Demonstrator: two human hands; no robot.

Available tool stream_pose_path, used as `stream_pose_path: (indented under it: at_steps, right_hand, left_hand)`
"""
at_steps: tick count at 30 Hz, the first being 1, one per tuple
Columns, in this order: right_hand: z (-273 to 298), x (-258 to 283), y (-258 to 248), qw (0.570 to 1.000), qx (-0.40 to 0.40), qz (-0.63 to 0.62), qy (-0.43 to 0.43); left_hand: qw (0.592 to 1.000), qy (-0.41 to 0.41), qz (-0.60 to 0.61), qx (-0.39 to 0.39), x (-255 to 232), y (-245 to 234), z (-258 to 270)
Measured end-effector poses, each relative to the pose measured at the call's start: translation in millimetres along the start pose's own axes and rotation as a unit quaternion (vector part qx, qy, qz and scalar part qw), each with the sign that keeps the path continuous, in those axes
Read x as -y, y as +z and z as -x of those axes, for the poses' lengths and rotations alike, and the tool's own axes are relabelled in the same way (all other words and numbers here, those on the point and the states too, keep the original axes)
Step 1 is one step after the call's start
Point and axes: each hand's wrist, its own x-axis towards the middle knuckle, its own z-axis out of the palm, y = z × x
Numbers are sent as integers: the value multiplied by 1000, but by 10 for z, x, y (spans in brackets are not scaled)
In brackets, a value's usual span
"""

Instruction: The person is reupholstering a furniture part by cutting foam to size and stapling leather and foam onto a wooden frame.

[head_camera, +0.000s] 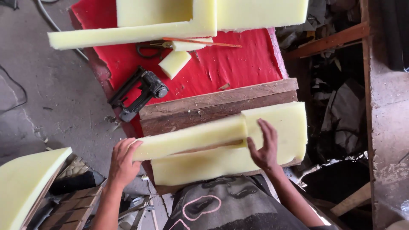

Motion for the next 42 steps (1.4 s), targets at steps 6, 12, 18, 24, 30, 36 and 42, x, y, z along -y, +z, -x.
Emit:
stream_pose_path:
  at_steps: [6,12,18,24,30,36,42]
  right_hand:
    - [218,70,142,985,122,113,-54]
    - [224,-2,257,960,187,200,-54]
    - [268,-55,262,954,211,208,-36]
    - [255,-65,328,934,242,260,-25]
    - [346,-277,495,960,147,233,-57]
    - [333,-132,525,973,85,210,-50]
    - [113,58,397,983,91,158,-28]
  left_hand:
    - [998,28,-53,-26,72,177,89]
    - [999,-15,-31,35,-8,306,-29]
    - [987,-92,70,108,-97,21,7]
    - [990,-60,-18,130,-563,-172,-124]
    - [974,-77,-71,199,-803,-245,-404]
    - [994,58,-19,-86,-796,-168,-1339]
    - [965,160,-13,-208,-1398,-294,-2965]
